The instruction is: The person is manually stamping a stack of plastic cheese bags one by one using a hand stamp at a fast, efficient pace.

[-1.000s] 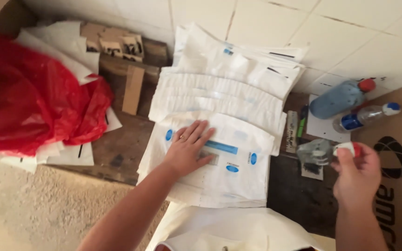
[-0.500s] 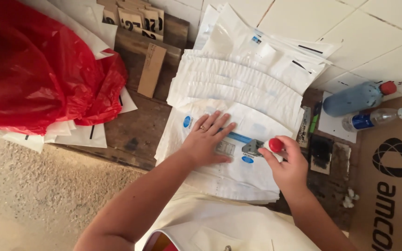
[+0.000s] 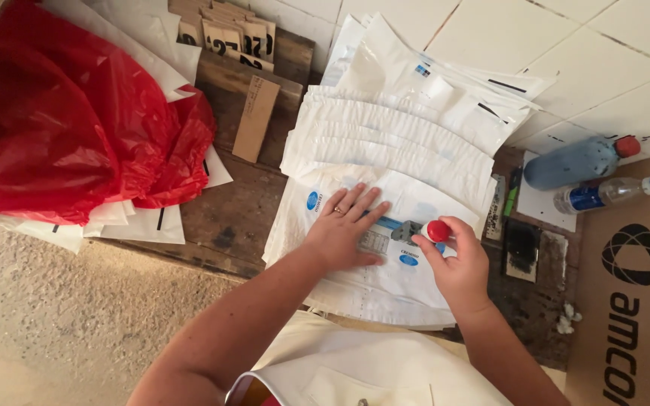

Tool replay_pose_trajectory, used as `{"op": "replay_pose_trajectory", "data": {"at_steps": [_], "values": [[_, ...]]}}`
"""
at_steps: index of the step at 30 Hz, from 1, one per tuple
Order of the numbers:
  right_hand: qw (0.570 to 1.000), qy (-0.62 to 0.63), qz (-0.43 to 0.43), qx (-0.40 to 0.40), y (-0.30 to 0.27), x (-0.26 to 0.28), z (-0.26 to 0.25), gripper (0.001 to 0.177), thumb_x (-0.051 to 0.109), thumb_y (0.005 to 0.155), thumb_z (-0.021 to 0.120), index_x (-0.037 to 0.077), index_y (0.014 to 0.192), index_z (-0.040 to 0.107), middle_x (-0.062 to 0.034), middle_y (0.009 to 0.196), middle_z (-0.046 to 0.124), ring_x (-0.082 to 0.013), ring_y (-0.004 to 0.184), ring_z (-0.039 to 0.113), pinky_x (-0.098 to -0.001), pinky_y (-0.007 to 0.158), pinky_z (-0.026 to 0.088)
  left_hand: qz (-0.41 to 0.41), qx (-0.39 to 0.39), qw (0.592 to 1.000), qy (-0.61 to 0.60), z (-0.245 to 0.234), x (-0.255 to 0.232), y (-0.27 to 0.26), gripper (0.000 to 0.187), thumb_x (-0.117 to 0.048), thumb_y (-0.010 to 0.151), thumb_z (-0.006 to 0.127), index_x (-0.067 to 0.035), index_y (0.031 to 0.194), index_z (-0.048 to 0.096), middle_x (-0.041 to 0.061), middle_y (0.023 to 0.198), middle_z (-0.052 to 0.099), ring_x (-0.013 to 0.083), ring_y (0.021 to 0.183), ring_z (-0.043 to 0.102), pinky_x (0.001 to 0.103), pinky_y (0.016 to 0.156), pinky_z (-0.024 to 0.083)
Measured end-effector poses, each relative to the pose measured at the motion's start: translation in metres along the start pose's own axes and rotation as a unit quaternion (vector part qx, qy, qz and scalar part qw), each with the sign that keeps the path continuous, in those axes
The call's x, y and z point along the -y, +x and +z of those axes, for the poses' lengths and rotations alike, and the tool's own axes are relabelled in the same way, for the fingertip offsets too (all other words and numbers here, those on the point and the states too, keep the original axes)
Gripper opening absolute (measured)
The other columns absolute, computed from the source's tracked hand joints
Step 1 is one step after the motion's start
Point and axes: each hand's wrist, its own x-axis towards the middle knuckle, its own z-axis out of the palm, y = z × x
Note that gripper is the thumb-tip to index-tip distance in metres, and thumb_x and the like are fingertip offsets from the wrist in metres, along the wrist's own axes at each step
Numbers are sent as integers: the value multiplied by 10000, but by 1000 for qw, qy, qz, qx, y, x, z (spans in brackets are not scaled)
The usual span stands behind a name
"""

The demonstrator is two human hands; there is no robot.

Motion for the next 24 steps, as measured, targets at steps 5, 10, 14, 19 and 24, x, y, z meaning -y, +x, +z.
{"op": "replay_pose_trajectory", "data": {"at_steps": [5,10,14,19,24], "values": [[1000,0,-5,-4,0,0,1,566,116,748,951,-28,1220,672,-189,1075,702,-365,1018,712,-386,850,613,6,-10,1000,-2,5,2,1,1089,-785,807,622,-307,1659,141,21,1743,96,262,1607,-9,451,1297,-29],[1000,-9,-4,-9,-9,-10,6,571,140,754,949,-28,1223,671,-190,1081,704,-367,1020,710,-386,850,613,7,-18,1000,4,7,4,2,1092,-801,799,611,-309,1657,148,18,1742,105,260,1607,-1,448,1299,-24],[1000,-25,-15,-10,-14,-15,8,586,152,728,967,-19,1211,680,-189,1055,696,-356,967,713,-384,829,616,8,-27,1000,-3,11,5,2,1090,-792,797,619,-309,1656,153,18,1739,117,260,1606,10,453,1298,-22],[998,23,47,-42,-3,-7,-11,556,118,760,951,-24,1217,668,-173,1061,687,-314,932,709,-374,817,614,10,-33,999,-5,11,5,3,1106,-797,777,626,-317,1655,153,14,1736,126,260,1605,26,449,1303,-13],[964,150,192,-108,12,-11,-36,453,129,947,826,16,1301,568,-58,1027,548,-134,918,596,-288,844,619,8,-33,999,5,10,3,3,1108,-795,780,633,-316,1656,152,16,1737,117,257,1603,19,447,1300,-16]]}}
